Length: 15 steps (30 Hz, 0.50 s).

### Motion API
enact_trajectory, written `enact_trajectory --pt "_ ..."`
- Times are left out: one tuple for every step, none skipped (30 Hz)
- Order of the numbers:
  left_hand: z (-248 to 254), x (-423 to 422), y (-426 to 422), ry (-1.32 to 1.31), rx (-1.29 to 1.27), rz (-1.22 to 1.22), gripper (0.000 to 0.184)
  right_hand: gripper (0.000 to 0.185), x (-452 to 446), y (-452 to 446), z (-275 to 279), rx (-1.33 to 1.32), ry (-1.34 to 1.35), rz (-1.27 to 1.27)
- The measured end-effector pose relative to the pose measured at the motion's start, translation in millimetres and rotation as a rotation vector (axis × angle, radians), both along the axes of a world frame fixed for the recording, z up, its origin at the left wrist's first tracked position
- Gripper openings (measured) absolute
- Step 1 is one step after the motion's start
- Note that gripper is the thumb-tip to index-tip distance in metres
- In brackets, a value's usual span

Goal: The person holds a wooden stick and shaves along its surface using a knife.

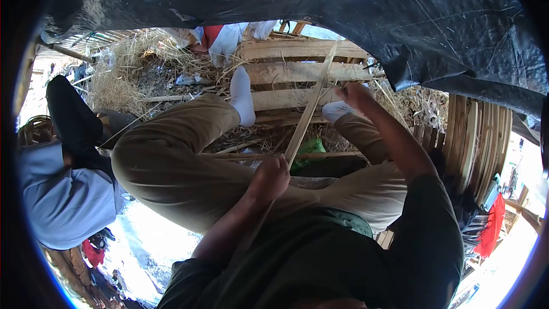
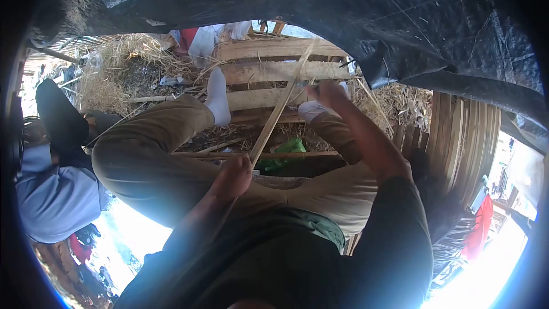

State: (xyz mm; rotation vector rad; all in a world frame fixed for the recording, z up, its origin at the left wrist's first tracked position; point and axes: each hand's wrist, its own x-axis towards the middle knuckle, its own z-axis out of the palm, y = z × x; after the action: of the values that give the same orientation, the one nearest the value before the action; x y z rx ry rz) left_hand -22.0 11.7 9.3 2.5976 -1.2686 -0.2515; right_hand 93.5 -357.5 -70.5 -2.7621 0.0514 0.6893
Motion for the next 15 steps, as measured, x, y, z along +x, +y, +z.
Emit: enact_trajectory --pt "4.8 2.2 -1.0 -0.052 0.024 -0.031 0.034 0.061 11.2 -12.5 -16.0 -0.129 0.004 -0.176" --pt "4.4 3.0 -1.3 -0.041 0.026 -0.019 0.034 0.06 18.3 -20.7 -23.6 -0.254 0.007 -0.352" --pt "4.1 3.9 -1.5 -0.03 0.029 -0.008 0.033 0.059 16.4 -24.0 -23.2 -0.226 0.032 -0.264" --pt "-1.0 2.5 -1.3 0.047 0.009 0.044 0.032 0.059 9.6 -23.6 -18.6 -0.196 0.059 -0.179" --pt "-6.6 2.1 -1.9 0.12 -0.013 0.1 0.03 0.058 4.5 -23.4 -13.6 -0.168 0.082 -0.09" --pt "-11.2 -0.6 -1.6 0.161 -0.044 0.143 0.028 0.054 -2.8 -8.1 14.8 -0.109 0.123 0.057" --pt "-15.9 -3.6 -1.5 0.199 -0.077 0.186 0.027 0.054 -4.7 -10.9 14.5 -0.079 0.066 0.122" --pt "-19.4 -5.8 -0.3 0.211 -0.094 0.19 0.025 0.054 -8.8 -17.0 14.2 -0.046 0.01 0.182" --pt "-22.5 -7.5 0.7 0.224 -0.111 0.194 0.024 0.055 -15.4 -24.9 13.4 -0.013 -0.043 0.236" --pt "-24.2 -8.5 1.9 0.208 -0.116 0.158 0.023 0.056 -15.9 -35.3 -1.5 0.051 -0.102 0.116" --pt "-25.7 -6.6 0.0 0.3 -0.146 0.184 0.022 0.058 -11.9 -45.6 -16.3 -0.011 -0.109 -0.036" --pt "-24.4 -3.3 -2.5 0.391 -0.176 0.212 0.021 0.06 -4.9 -48.4 -20.3 -0.073 -0.115 -0.184" --pt "-22.8 -0.7 -6.1 0.598 -0.225 0.302 0.021 0.061 1.1 -50.9 -24.3 -0.132 -0.118 -0.331" --pt "-20.0 2.0 -7.8 0.841 -0.269 0.413 0.022 0.066 5.0 -52.6 -28.6 -0.106 -0.074 -0.28" --pt "-13.3 6.6 -10.3 1.061 -0.312 0.553 0.025 0.064 3.9 -47.5 -28.9 -0.07 -0.03 -0.207"
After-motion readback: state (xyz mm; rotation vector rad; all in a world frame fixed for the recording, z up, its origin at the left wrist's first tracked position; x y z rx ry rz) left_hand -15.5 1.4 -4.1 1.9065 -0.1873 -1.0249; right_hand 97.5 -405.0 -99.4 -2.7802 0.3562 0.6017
